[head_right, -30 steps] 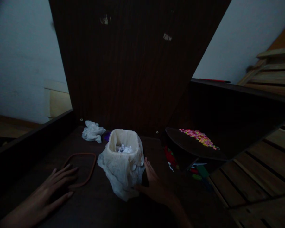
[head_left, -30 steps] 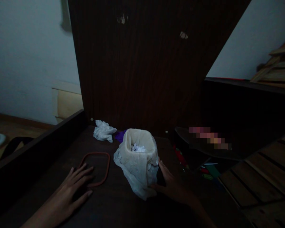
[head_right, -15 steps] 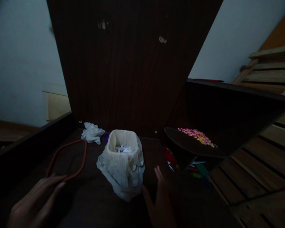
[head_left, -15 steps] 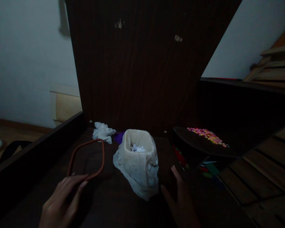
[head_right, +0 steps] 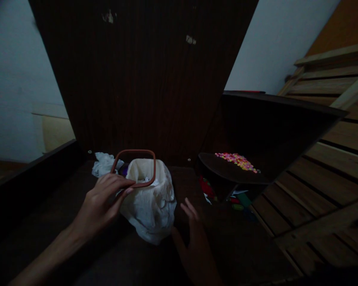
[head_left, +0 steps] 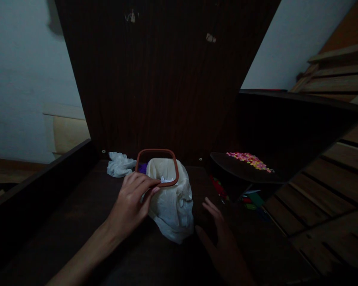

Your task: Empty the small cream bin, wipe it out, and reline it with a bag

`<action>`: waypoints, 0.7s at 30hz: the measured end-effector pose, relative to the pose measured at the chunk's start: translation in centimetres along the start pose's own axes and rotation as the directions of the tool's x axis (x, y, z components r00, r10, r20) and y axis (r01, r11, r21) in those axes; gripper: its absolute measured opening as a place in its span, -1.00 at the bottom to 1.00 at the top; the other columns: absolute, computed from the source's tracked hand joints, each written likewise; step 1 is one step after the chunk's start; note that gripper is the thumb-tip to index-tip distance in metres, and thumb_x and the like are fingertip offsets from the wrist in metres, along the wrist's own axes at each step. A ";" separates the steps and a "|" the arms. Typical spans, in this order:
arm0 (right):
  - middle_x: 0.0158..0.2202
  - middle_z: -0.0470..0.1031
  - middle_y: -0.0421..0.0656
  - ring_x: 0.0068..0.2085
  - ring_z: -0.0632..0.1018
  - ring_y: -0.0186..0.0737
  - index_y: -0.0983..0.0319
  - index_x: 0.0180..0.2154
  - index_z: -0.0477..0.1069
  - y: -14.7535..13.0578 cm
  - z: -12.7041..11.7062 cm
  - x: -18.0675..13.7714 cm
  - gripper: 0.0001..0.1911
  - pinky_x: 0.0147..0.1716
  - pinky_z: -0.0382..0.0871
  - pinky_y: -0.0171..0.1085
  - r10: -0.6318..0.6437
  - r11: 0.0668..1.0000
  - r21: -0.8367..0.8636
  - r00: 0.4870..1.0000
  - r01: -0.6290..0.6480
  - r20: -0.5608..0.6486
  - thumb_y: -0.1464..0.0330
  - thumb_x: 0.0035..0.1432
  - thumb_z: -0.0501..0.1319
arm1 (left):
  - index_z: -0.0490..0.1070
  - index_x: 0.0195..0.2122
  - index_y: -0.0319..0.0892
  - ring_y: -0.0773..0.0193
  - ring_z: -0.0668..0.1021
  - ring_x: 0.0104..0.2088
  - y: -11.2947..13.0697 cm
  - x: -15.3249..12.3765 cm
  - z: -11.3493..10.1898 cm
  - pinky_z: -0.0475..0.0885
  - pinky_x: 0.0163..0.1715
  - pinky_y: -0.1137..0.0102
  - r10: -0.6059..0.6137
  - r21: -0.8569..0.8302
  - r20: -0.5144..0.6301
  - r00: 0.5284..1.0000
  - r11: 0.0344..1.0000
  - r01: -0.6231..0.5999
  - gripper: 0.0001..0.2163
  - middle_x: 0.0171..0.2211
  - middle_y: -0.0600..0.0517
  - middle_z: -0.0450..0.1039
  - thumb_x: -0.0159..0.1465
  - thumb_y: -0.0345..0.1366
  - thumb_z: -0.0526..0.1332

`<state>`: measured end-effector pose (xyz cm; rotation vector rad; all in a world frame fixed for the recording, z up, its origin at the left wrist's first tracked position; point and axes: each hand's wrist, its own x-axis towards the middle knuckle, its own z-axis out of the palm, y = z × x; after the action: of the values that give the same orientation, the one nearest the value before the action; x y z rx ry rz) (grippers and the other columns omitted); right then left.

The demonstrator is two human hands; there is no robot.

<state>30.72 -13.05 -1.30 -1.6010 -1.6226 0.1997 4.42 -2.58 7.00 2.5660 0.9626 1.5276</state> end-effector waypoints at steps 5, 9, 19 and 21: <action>0.38 0.24 0.01 0.36 0.32 0.04 0.13 0.24 0.27 -1.9 -2.3 4.7 -0.46 0.30 0.26 0.09 -0.089 0.996 -0.014 0.993 0.090 0.073 0.12 0.30 0.20 | 0.51 -0.13 -0.14 0.13 0.56 -0.20 -0.6 0.9 1.7 0.42 -0.02 0.09 0.027 -0.053 0.097 0.995 0.998 -0.022 -0.87 -0.27 -0.01 0.60 0.43 -0.31 0.17; 0.35 0.28 0.00 0.35 0.33 0.01 0.15 0.20 0.31 -2.7 -3.0 8.4 -0.49 0.32 0.22 0.07 -0.125 0.992 0.035 0.986 0.122 0.112 0.13 0.29 0.21 | 0.51 -0.11 -0.16 0.10 0.54 -0.15 -0.7 1.0 2.0 0.39 0.00 0.08 -0.001 -0.069 0.158 0.987 0.998 0.012 -0.87 -0.23 -0.03 0.59 0.42 -0.31 0.17; 0.33 0.30 -0.01 0.32 0.37 -0.10 0.13 0.19 0.30 -4.0 -0.6 15.4 -0.53 0.31 0.26 -0.01 -0.259 0.909 0.387 0.935 0.152 0.242 0.13 0.32 0.21 | 0.47 -0.09 -0.11 0.03 0.50 0.07 -0.2 1.1 1.6 0.26 0.23 -0.09 -0.085 -0.124 0.249 0.965 0.985 0.119 -0.86 0.01 -0.09 0.47 0.44 -0.26 0.14; 0.35 0.28 0.00 0.34 0.34 -0.10 0.14 0.21 0.29 -4.1 0.1 16.0 -0.50 0.33 0.23 0.00 -0.269 0.900 0.408 0.930 0.150 0.250 0.13 0.31 0.21 | 0.46 -0.07 -0.08 0.01 0.46 0.16 -0.2 1.2 1.8 0.01 0.35 -0.22 -0.101 -0.137 0.283 0.954 0.980 0.144 -0.86 0.10 -0.09 0.44 0.45 -0.25 0.13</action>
<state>30.00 0.48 8.14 -1.1218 -1.8397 0.6331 6.11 -1.31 6.93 2.4693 0.9105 1.1280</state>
